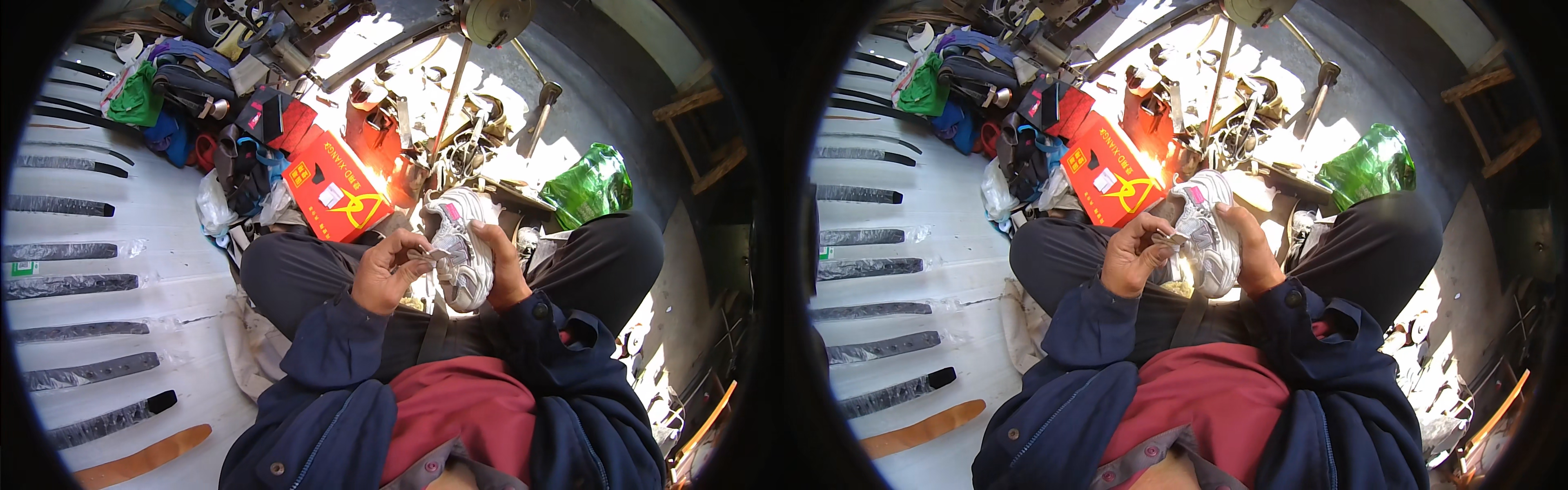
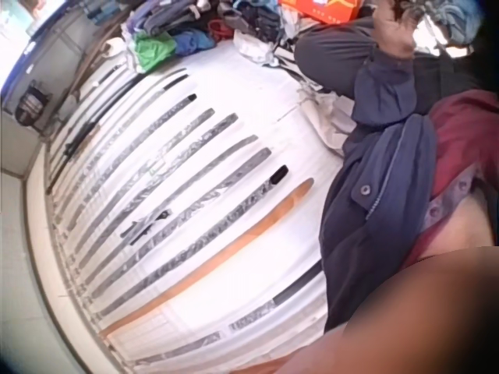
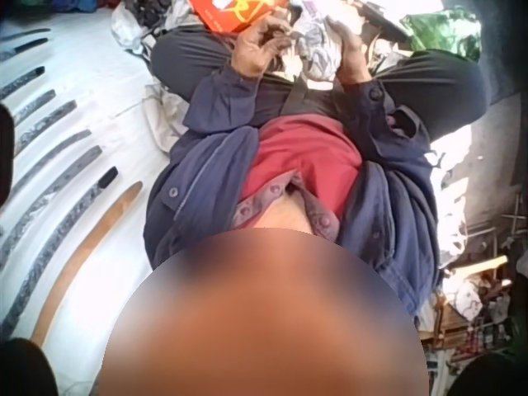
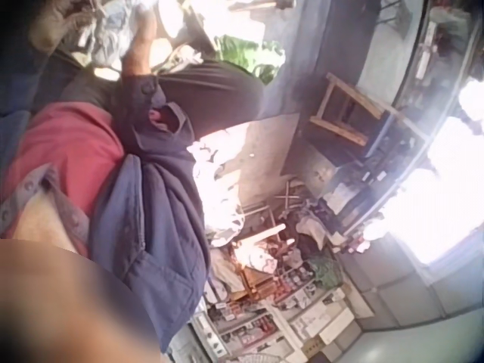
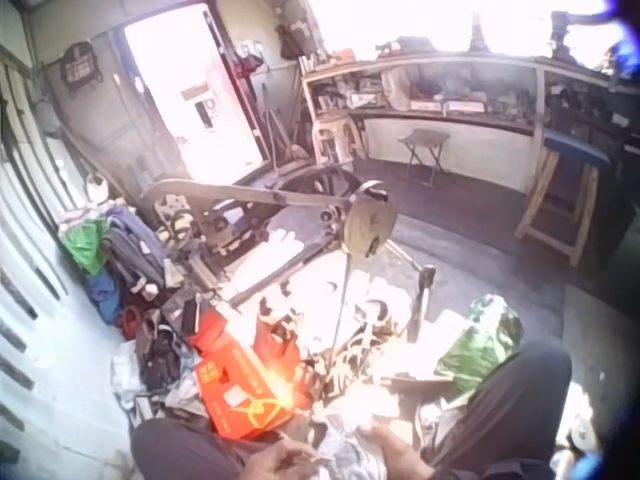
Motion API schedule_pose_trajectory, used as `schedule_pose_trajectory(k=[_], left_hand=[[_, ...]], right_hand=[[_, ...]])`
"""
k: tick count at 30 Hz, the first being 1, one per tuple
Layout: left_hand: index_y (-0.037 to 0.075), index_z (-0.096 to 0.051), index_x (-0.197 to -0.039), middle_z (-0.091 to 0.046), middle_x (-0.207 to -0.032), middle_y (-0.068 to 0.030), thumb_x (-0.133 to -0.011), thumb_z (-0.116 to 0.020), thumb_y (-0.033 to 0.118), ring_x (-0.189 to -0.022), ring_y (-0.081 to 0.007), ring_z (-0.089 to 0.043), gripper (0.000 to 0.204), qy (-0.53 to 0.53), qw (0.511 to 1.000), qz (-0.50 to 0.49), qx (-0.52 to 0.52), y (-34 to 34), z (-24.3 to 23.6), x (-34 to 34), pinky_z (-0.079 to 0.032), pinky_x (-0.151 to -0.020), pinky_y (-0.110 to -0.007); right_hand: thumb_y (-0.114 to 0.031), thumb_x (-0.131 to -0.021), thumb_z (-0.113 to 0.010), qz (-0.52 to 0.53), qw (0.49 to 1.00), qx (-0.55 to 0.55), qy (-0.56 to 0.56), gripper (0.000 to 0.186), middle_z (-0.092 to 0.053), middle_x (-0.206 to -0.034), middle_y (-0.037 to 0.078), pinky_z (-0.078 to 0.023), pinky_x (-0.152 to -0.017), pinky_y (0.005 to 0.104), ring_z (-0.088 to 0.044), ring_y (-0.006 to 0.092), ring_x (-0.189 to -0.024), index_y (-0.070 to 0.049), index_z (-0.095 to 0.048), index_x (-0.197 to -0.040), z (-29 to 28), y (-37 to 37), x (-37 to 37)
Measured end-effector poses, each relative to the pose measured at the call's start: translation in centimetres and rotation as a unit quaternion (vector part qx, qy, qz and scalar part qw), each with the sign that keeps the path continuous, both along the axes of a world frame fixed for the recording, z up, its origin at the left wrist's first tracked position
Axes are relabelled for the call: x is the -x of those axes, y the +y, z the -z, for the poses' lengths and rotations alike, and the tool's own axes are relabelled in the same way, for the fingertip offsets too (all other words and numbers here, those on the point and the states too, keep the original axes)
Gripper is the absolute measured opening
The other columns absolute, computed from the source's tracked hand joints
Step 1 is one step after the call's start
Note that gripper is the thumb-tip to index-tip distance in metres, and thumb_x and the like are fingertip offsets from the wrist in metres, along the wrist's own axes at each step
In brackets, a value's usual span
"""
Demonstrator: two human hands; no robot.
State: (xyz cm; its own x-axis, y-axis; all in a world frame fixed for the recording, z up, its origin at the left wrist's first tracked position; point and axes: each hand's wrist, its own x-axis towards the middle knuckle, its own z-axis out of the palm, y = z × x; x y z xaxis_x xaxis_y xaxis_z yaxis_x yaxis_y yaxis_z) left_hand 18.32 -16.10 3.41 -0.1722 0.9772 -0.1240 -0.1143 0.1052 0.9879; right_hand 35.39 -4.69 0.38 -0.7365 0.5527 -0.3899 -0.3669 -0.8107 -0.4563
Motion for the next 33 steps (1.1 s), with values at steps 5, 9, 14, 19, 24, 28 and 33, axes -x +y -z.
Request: schedule_pose_trajectory(k=[5,9,14,19,24,28,33], left_hand=[[0.006,-0.054,-0.115,-0.061,-0.097,0.0003,-0.093,-0.071,0.005,-0.086,-0.0049,-0.057,0.028,-0.027,0.999,-0.043,-0.014,0.4,0.6,-0.4,-0.046,-0.078,-0.022],[0.006,-0.051,-0.118,-0.061,-0.098,-0.0009,-0.091,-0.073,0.005,-0.085,-0.0047,-0.056,0.035,-0.045,0.998,-0.039,0.012,0.4,0.7,-0.1,-0.046,-0.077,-0.021],[0.005,-0.053,-0.118,-0.064,-0.097,-0.0019,-0.093,-0.071,0.008,-0.084,-0.0043,-0.057,0.032,-0.063,0.997,-0.011,0.044,0.6,1.1,0.5,-0.046,-0.076,-0.022],[0.001,-0.062,-0.116,-0.068,-0.098,-0.0027,-0.094,-0.07,0.012,-0.088,-0.0058,-0.059,0.026,-0.044,0.997,0.007,0.07,0.9,1.3,0.6,-0.047,-0.08,-0.023],[-0.001,-0.066,-0.109,-0.07,-0.094,-0.0039,-0.092,-0.071,0.011,-0.085,-0.0063,-0.061,0.021,0.065,0.996,-0.03,0.047,1.2,0.9,-0.6,-0.049,-0.078,-0.024],[-0.004,-0.065,-0.102,-0.068,-0.085,-0.0041,-0.091,-0.073,0.013,-0.079,-0.008,-0.063,0.022,0.124,0.987,-0.069,0.07,1.4,0.7,-1.5,-0.051,-0.071,-0.026],[0.002,-0.065,-0.1,-0.066,-0.107,-0.0113,-0.088,-0.076,0.02,-0.083,-0.0157,-0.064,0.024,0.273,0.956,-0.1,-0.028,1.5,1.1,-0.9,-0.051,-0.071,-0.03]], right_hand=[[-0.028,-0.096,-0.051,-0.013,0.999,-0.044,0.009,0.049,-0.064,-0.117,0.009,-0.048,-0.092,0.0308,-0.063,0.017,-0.102,0.0,-0.051,-0.135,-0.1,0.0,0.3],[-0.026,-0.094,-0.051,-0.02,0.994,-0.105,-0.006,0.051,-0.062,-0.119,0.008,-0.046,-0.094,0.031,-0.059,0.0165,-0.105,0.0,-0.049,-0.138,0.2,0.1,0.4],[-0.027,-0.092,-0.054,-0.024,0.983,-0.174,-0.055,0.063,-0.06,-0.127,0.012,-0.042,-0.101,0.0314,-0.057,0.0186,-0.116,0.004,-0.042,-0.146,0.4,-0.1,0.2],[-0.026,-0.091,-0.056,-0.023,0.955,-0.279,-0.094,0.069,-0.053,-0.139,0.016,-0.037,-0.11,0.0335,-0.051,0.023,-0.127,0.005,-0.037,-0.15,0.5,-0.4,0.2],[-0.024,-0.093,-0.056,-0.016,0.956,-0.276,-0.098,0.065,-0.055,-0.136,0.015,-0.038,-0.108,0.0319,-0.052,0.0219,-0.126,0.004,-0.039,-0.149,0.6,-0.8,0.3],[-0.023,-0.095,-0.055,-0.016,0.977,-0.193,-0.092,0.057,-0.059,-0.128,0.012,-0.042,-0.103,0.0315,-0.056,0.0184,-0.117,0.003,-0.044,-0.144,0.7,-0.8,0.6],[-0.024,-0.094,-0.058,0.005,0.998,-0.056,-0.032,0.05,-0.062,-0.121,0.009,-0.045,-0.097,0.0325,-0.059,0.0171,-0.109,0.0,-0.05,-0.137,0.8,0.2,0.3]])
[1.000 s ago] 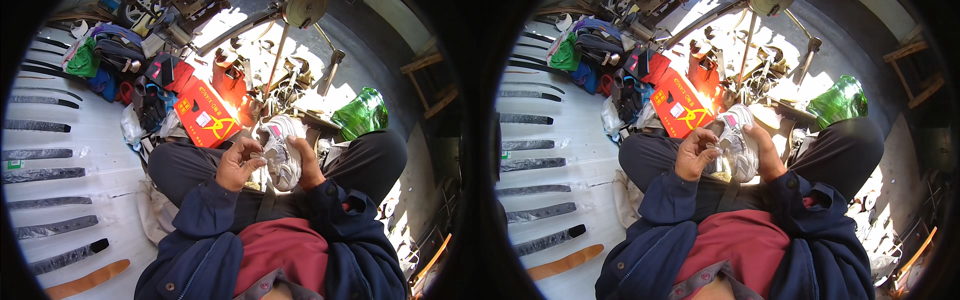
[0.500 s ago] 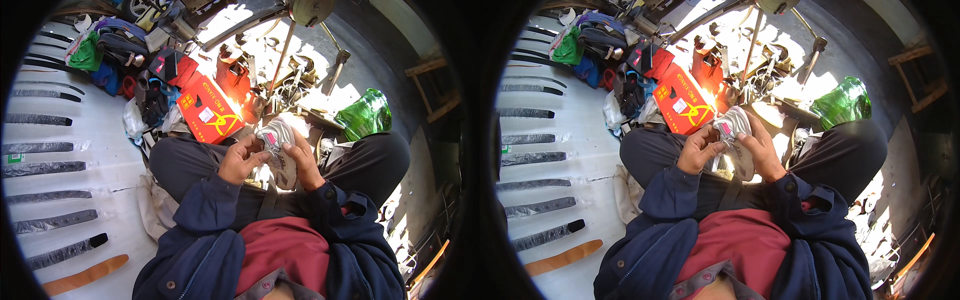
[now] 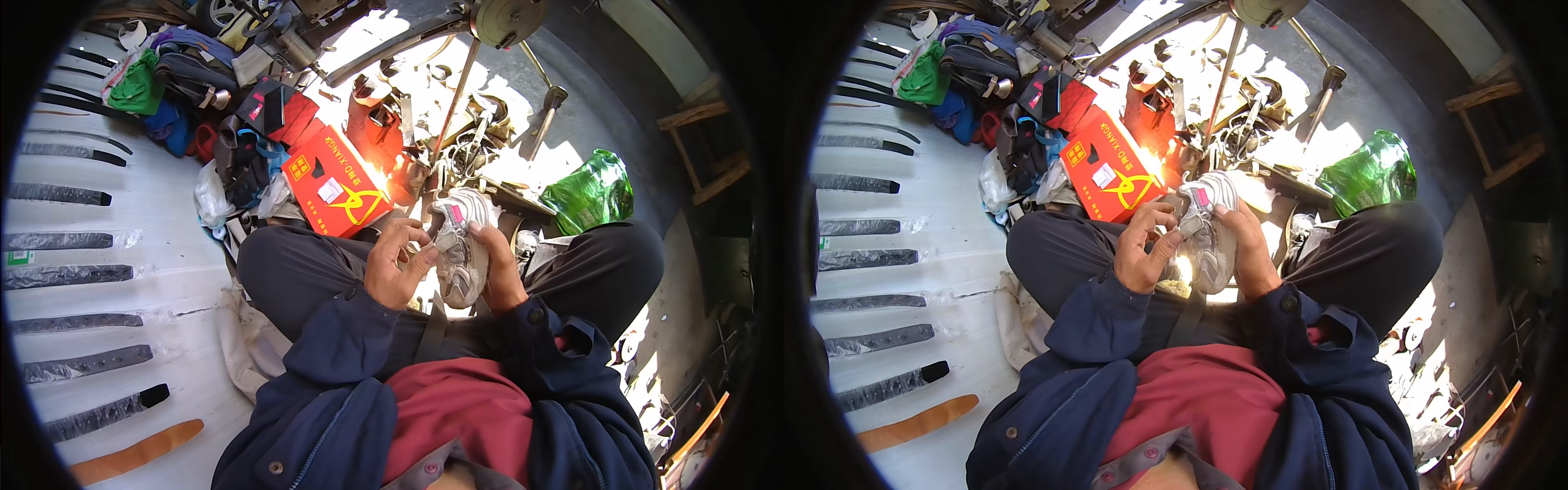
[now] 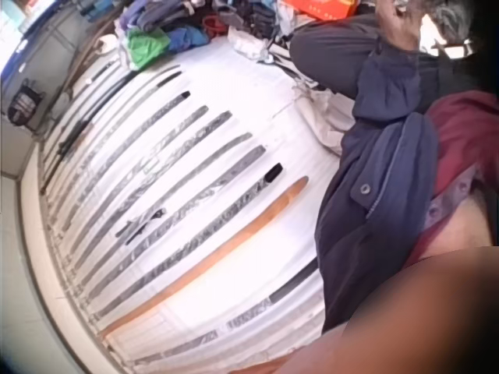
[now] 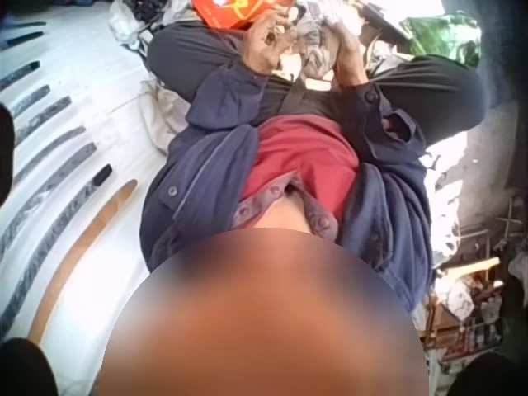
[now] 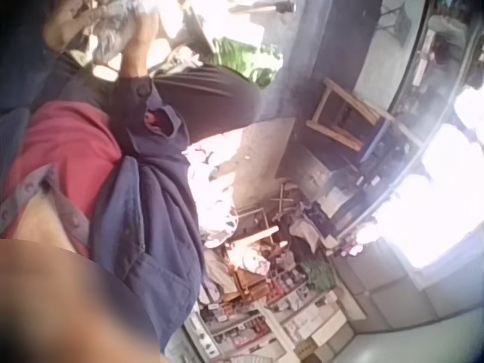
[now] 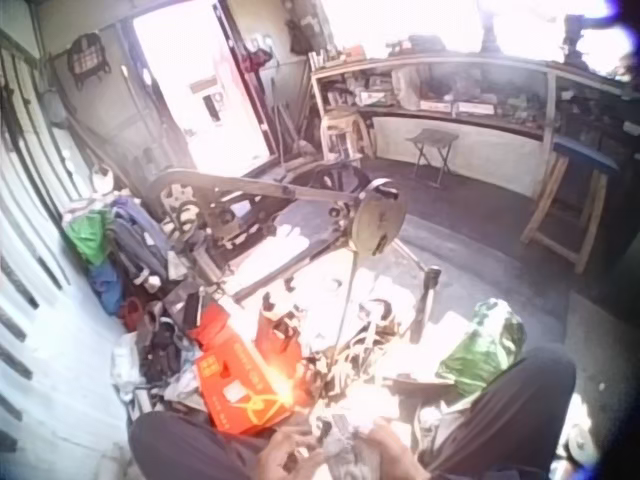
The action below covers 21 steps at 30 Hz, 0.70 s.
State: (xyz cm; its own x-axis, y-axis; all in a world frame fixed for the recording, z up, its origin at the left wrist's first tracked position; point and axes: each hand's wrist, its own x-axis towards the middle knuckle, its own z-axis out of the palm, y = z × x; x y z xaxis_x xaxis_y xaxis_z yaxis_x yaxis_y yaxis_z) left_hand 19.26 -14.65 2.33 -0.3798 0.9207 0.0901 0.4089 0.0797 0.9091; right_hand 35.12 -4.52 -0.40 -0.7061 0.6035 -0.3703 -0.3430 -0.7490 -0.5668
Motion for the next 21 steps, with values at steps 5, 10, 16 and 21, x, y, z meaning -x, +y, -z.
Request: schedule_pose_trajectory(k=[5,10,16,21], left_hand=[[0.002,-0.067,-0.092,-0.063,-0.113,-0.0147,-0.086,-0.074,0.018,-0.083,-0.0201,-0.062,0.018,-0.038,0.999,0.012,0.001,-0.7,0.7,-0.1,-0.05,-0.072,-0.031],[0.001,-0.067,-0.09,-0.061,-0.11,-0.0134,-0.085,-0.074,0.016,-0.083,-0.0182,-0.062,0.017,-0.084,0.996,0.011,0.012,-1.0,1.2,-0.4,-0.05,-0.072,-0.03],[0.0,-0.066,-0.092,-0.056,-0.112,-0.0105,-0.086,-0.073,0.013,-0.088,-0.0156,-0.058,0.016,-0.166,0.986,0.018,0.01,-1.2,1.5,-0.7,-0.048,-0.072,-0.027],[-0.001,-0.065,-0.092,-0.054,-0.11,-0.0086,-0.086,-0.072,0.011,-0.091,-0.0144,-0.055,0.015,-0.174,0.984,0.04,-0.011,-1.2,1.8,-0.7,-0.047,-0.073,-0.026]], right_hand=[[-0.031,-0.097,-0.062,-0.033,0.999,-0.026,-0.012,0.046,-0.064,-0.117,0.009,-0.049,-0.093,0.0325,-0.061,0.0155,-0.105,-0.003,-0.054,-0.132,-0.1,0.2,0.1],[-0.024,-0.1,-0.06,-0.023,0.999,0.015,-0.023,0.033,-0.069,-0.103,0.007,-0.054,-0.079,0.0288,-0.067,0.0142,-0.089,-0.001,-0.061,-0.123,0.1,0.9,-0.1],[-0.022,-0.098,-0.061,-0.006,0.999,0.037,-0.019,0.034,-0.07,-0.104,0.009,-0.055,-0.08,0.0296,-0.069,0.0164,-0.088,0.003,-0.062,-0.122,0.6,0.9,-0.4],[-0.022,-0.098,-0.061,0.0,0.999,0.049,-0.006,0.035,-0.071,-0.104,0.01,-0.056,-0.08,0.03,-0.069,0.0172,-0.087,0.003,-0.063,-0.121,1.1,0.8,-0.5]])
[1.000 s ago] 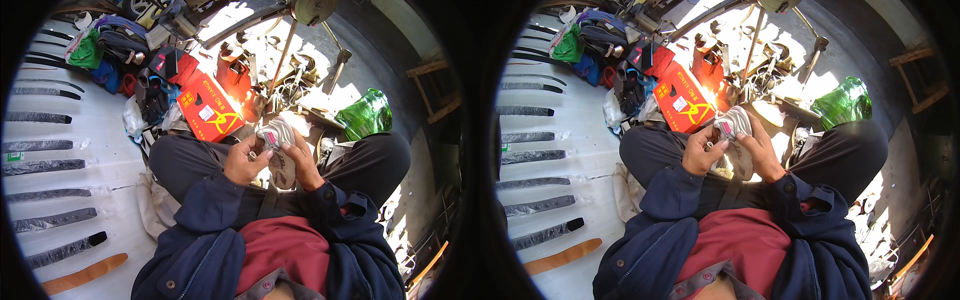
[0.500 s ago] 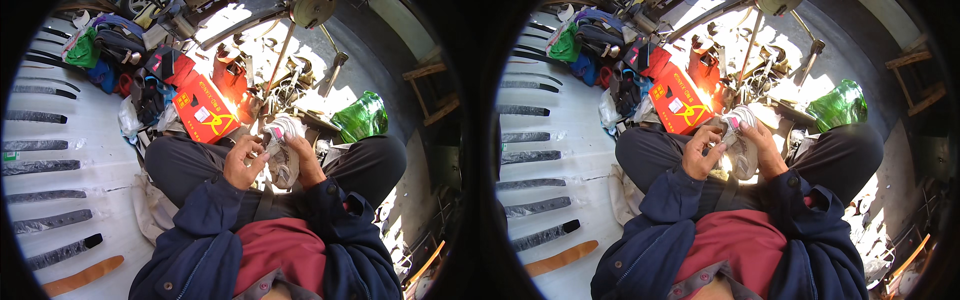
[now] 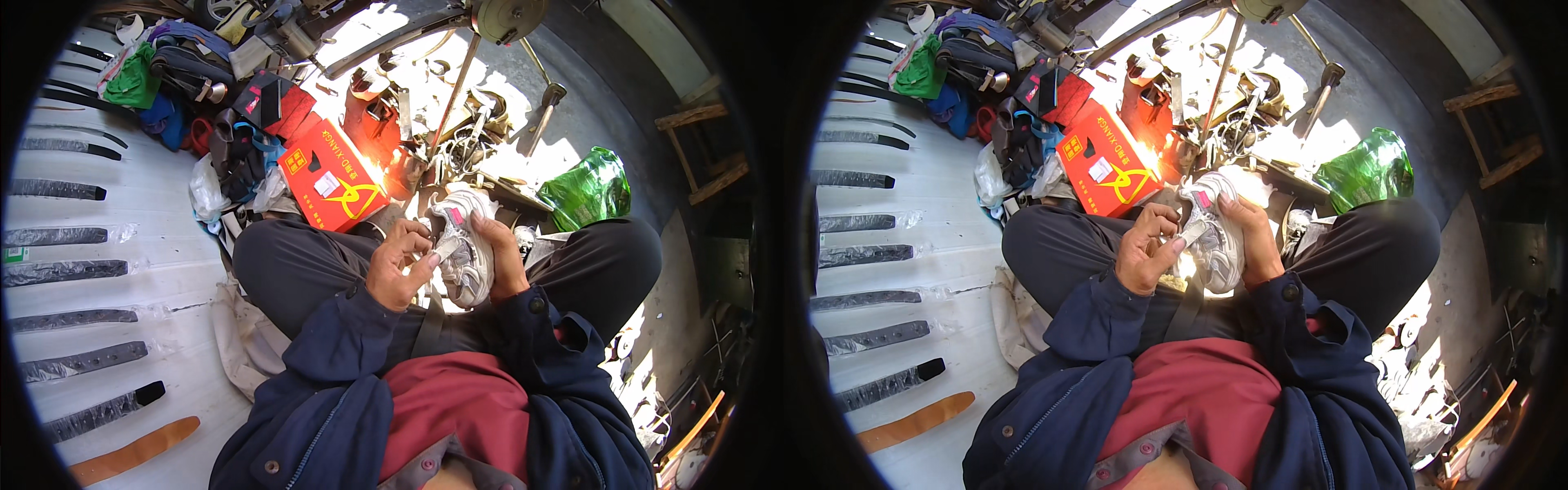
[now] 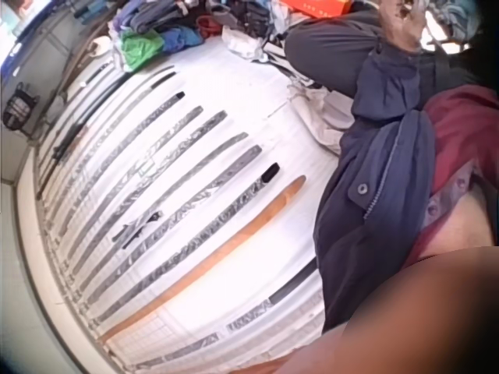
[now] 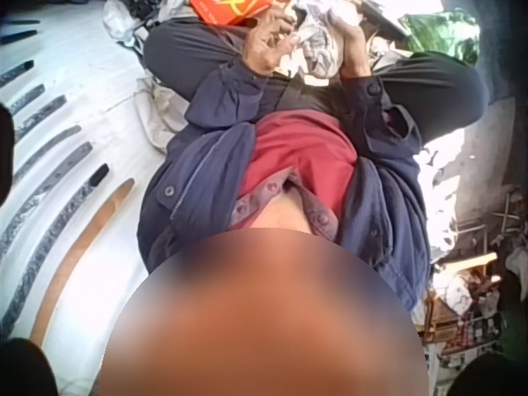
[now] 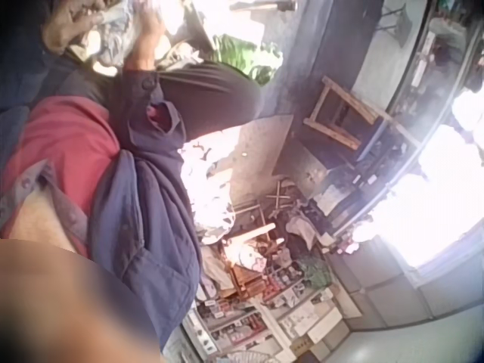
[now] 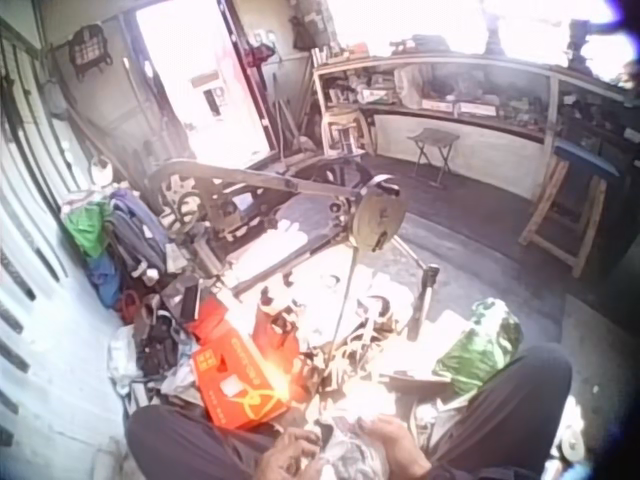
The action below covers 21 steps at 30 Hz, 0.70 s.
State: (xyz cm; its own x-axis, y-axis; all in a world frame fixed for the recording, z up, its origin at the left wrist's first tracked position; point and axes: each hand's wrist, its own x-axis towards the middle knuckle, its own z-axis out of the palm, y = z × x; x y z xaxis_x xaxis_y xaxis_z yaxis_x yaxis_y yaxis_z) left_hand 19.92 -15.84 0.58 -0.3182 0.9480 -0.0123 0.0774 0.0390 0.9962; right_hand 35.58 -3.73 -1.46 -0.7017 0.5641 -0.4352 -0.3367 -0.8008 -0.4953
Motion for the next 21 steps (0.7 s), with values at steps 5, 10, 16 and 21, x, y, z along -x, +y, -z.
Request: schedule_pose_trajectory(k=[5,10,16,21], left_hand=[[-0.001,-0.064,-0.092,-0.053,-0.109,-0.0076,-0.087,-0.071,0.01,-0.092,-0.014,-0.054,0.014,0.004,1.0,0.009,0.022,-0.1,0.04,0.26,-0.047,-0.074,-0.027],[0.0,-0.061,-0.093,-0.056,-0.103,-0.0086,-0.088,-0.071,0.014,-0.084,-0.0137,-0.058,0.017,0.056,0.998,-0.003,0.04,-0.1,-0.31,-0.08,-0.048,-0.07,-0.028],[0.001,-0.06,-0.091,-0.061,-0.103,-0.0107,-0.087,-0.074,0.018,-0.084,-0.0205,-0.063,0.022,0.132,0.989,-0.014,0.07,0.14,-0.08,-0.37,-0.051,-0.07,-0.031],[0.001,-0.062,-0.097,-0.059,-0.108,-0.0102,-0.087,-0.074,0.01,-0.089,-0.0164,-0.061,0.018,0.21,0.976,-0.026,0.046,0.03,-0.17,-0.53,-0.051,-0.071,-0.028]], right_hand=[[-0.022,-0.099,-0.059,-0.003,1.0,-0.005,0.011,0.035,-0.07,-0.106,0.01,-0.056,-0.081,0.0304,-0.069,0.0176,-0.089,0.003,-0.061,-0.124,-0.11,0.07,-0.13],[-0.027,-0.097,-0.065,-0.023,0.995,-0.084,-0.051,0.046,-0.066,-0.114,0.007,-0.049,-0.092,0.0302,-0.062,0.0139,-0.103,0.0,-0.056,-0.133,0.03,-0.22,-0.02],[-0.028,-0.096,-0.069,-0.004,0.984,-0.154,-0.086,0.057,-0.064,-0.123,0.01,-0.046,-0.1,0.0306,-0.061,0.0149,-0.112,0.003,-0.05,-0.141,0.59,-0.54,0.33],[-0.025,-0.097,-0.065,0.017,0.992,-0.107,-0.068,0.041,-0.066,-0.11,0.006,-0.049,-0.087,0.0287,-0.061,0.0125,-0.098,0.001,-0.058,-0.129,0.53,-0.64,0.42]])
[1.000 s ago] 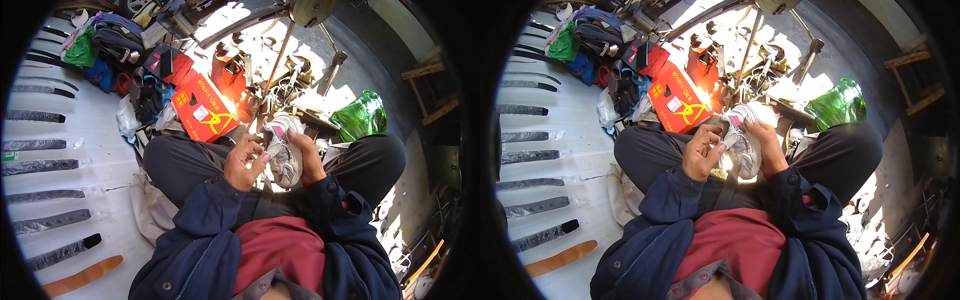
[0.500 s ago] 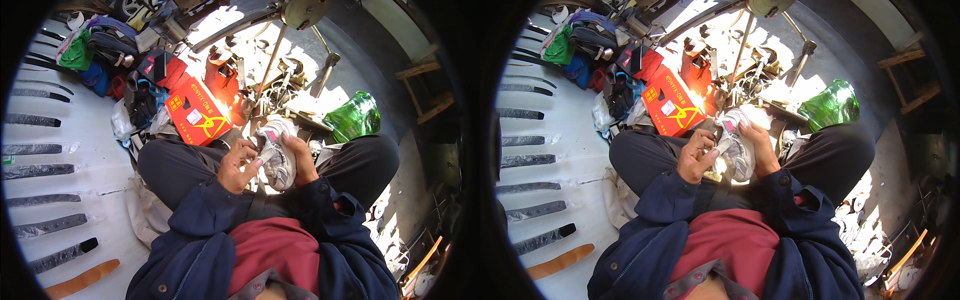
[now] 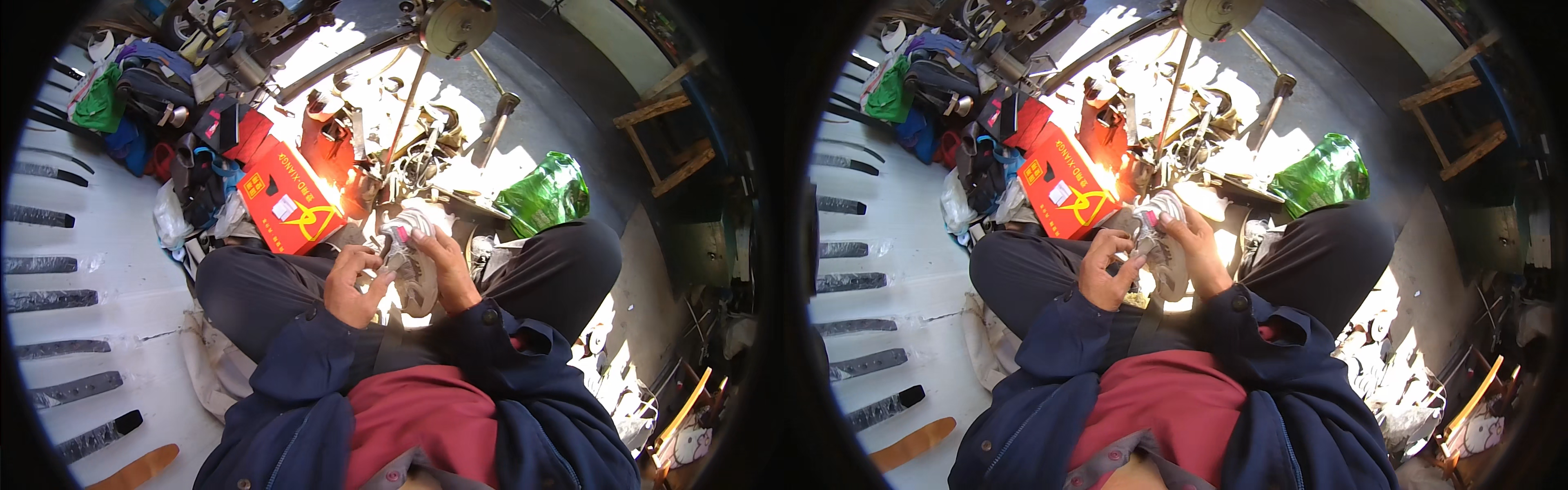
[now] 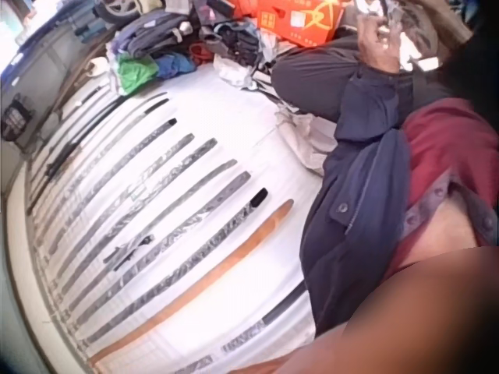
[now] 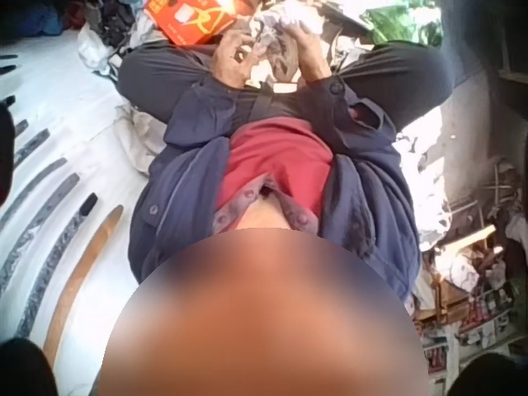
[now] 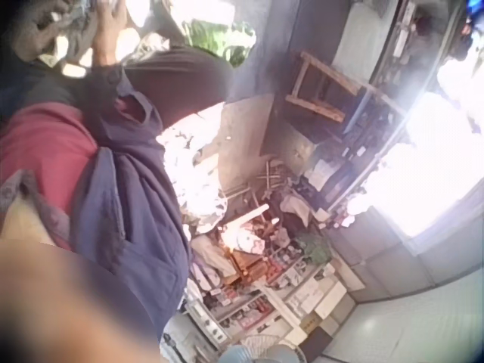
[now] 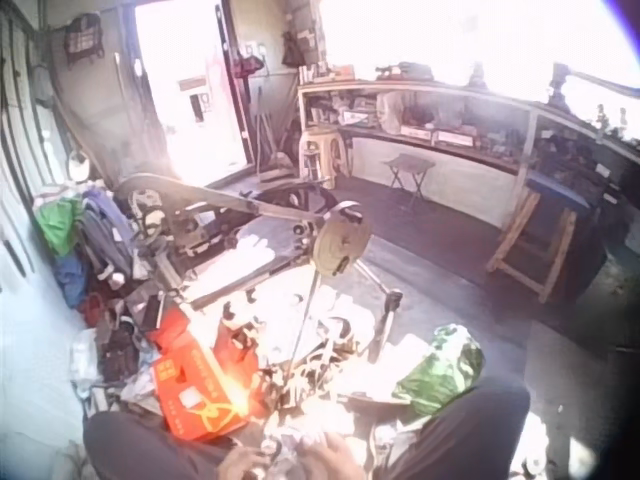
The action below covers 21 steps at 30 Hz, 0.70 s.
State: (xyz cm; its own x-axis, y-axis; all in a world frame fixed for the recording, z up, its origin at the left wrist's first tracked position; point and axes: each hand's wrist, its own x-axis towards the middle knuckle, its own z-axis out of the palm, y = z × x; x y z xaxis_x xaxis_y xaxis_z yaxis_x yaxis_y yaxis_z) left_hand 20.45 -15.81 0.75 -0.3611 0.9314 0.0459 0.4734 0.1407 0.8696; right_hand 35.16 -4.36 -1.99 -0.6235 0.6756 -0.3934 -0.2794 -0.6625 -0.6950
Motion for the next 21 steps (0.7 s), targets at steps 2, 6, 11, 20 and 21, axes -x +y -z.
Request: schedule_pose_trajectory(k=[2,6,11,20,21], left_hand=[[0.003,-0.062,-0.102,-0.059,-0.109,-0.0097,-0.084,-0.074,0.006,-0.092,-0.0197,-0.062,0.022,-0.018,1.0,-0.018,0.0,0.1,-0.3,-0.3,-0.051,-0.077,-0.031],[0.006,-0.066,-0.111,-0.059,-0.109,-0.0097,-0.082,-0.071,-0.003,-0.096,-0.0208,-0.061,0.031,0.045,0.996,-0.024,-0.074,0.4,-1.2,-0.6,-0.049,-0.082,-0.031],[0.006,-0.068,-0.101,-0.064,-0.094,-0.0098,-0.079,-0.073,-0.005,-0.087,-0.0271,-0.063,0.025,0.109,0.992,0.01,-0.061,0.8,-1.5,-0.3,-0.05,-0.078,-0.034],[0.007,-0.061,-0.089,-0.062,-0.087,-0.0092,-0.076,-0.073,0.003,-0.086,-0.0323,-0.061,0.018,0.098,0.994,0.047,0.011,0.9,-1.5,0.3,-0.046,-0.078,-0.042],[0.007,-0.06,-0.089,-0.062,-0.086,-0.0092,-0.076,-0.073,0.003,-0.085,-0.0323,-0.061,0.018,0.086,0.995,0.047,0.012,0.9,-1.4,0.4,-0.046,-0.078,-0.042]], right_hand=[[-0.025,-0.098,-0.064,0.013,1.0,0.009,-0.026,0.038,-0.066,-0.108,0.006,-0.049,-0.086,0.0283,-0.061,0.0121,-0.096,0.001,-0.059,-0.126,0.0,0.0,0.2],[-0.022,-0.098,-0.065,-0.002,0.998,-0.022,-0.051,0.045,-0.067,-0.114,0.009,-0.049,-0.091,0.0288,-0.062,0.0139,-0.102,0.004,-0.054,-0.133,0.5,0.0,0.1],[-0.027,-0.096,-0.068,-0.04,0.992,-0.078,-0.091,0.061,-0.067,-0.114,0.017,-0.052,-0.086,0.0296,-0.064,0.0165,-0.1,0.007,-0.046,-0.141,1.1,-0.3,0.4],[-0.028,-0.094,-0.07,-0.068,0.979,-0.123,-0.145,0.058,-0.07,-0.105,0.017,-0.052,-0.08,0.0289,-0.066,0.016,-0.091,0.007,-0.052,-0.137,0.6,-0.4,0.2],[-0.028,-0.094,-0.07,-0.067,0.98,-0.123,-0.145,0.058,-0.07,-0.104,0.017,-0.052,-0.079,0.0288,-0.066,0.0159,-0.09,0.007,-0.052,-0.136,0.6,-0.4,0.2]])
